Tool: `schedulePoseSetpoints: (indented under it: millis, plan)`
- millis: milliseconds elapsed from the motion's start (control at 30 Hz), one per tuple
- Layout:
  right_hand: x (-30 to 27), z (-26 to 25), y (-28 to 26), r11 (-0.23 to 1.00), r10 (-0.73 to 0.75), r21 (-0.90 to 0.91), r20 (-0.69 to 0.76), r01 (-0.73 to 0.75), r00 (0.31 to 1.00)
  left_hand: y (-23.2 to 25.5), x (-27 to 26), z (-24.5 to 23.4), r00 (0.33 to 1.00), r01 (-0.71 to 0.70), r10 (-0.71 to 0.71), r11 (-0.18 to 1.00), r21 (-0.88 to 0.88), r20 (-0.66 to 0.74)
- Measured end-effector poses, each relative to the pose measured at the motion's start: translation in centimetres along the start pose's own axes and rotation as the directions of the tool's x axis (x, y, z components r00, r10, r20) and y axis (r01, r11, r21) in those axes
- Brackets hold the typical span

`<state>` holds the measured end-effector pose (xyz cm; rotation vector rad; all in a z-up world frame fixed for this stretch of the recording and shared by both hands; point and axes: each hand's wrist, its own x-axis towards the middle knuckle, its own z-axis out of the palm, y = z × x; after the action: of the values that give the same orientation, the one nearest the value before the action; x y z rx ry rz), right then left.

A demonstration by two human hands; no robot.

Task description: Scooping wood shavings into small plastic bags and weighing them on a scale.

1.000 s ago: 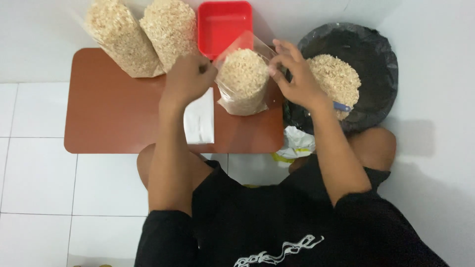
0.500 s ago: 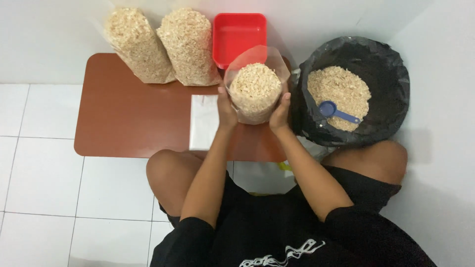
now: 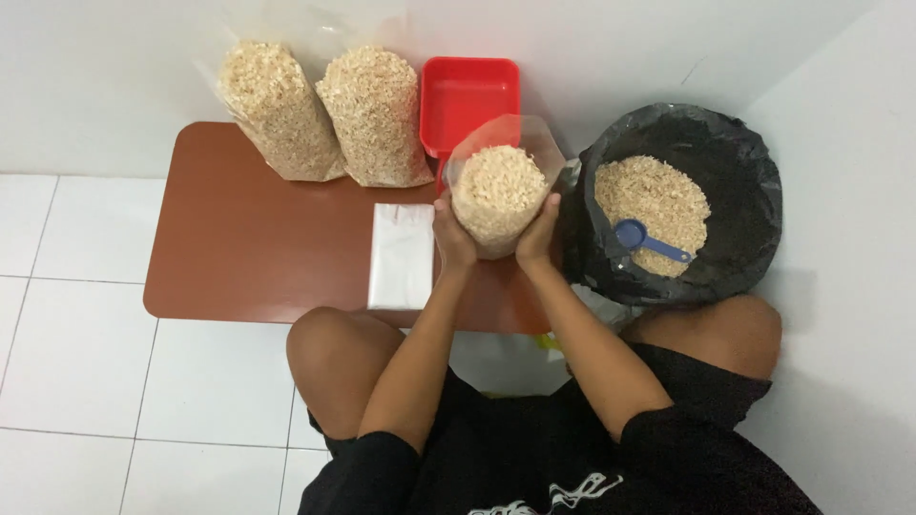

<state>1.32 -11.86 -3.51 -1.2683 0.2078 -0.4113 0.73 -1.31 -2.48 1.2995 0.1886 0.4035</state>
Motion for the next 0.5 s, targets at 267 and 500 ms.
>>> schedulePoseSetpoints:
  millis: [267, 500]
  plan:
    - [-0.4, -0.3, -1.3, 0.997, -0.079, -0.002, 0.045, 0.079, 0.996, 5.3, -1.0, 1.7, 1.0, 0.0, 0.0, 0.991, -0.13, -0.001]
    - [-0.5, -0.2, -2.9, 0.989, -0.105, -0.097, 0.064, 0.11, 0.992, 1.1, -0.6, 0.8, 1.0, -0.025, 0.025, 0.992, -0.124, -0.003]
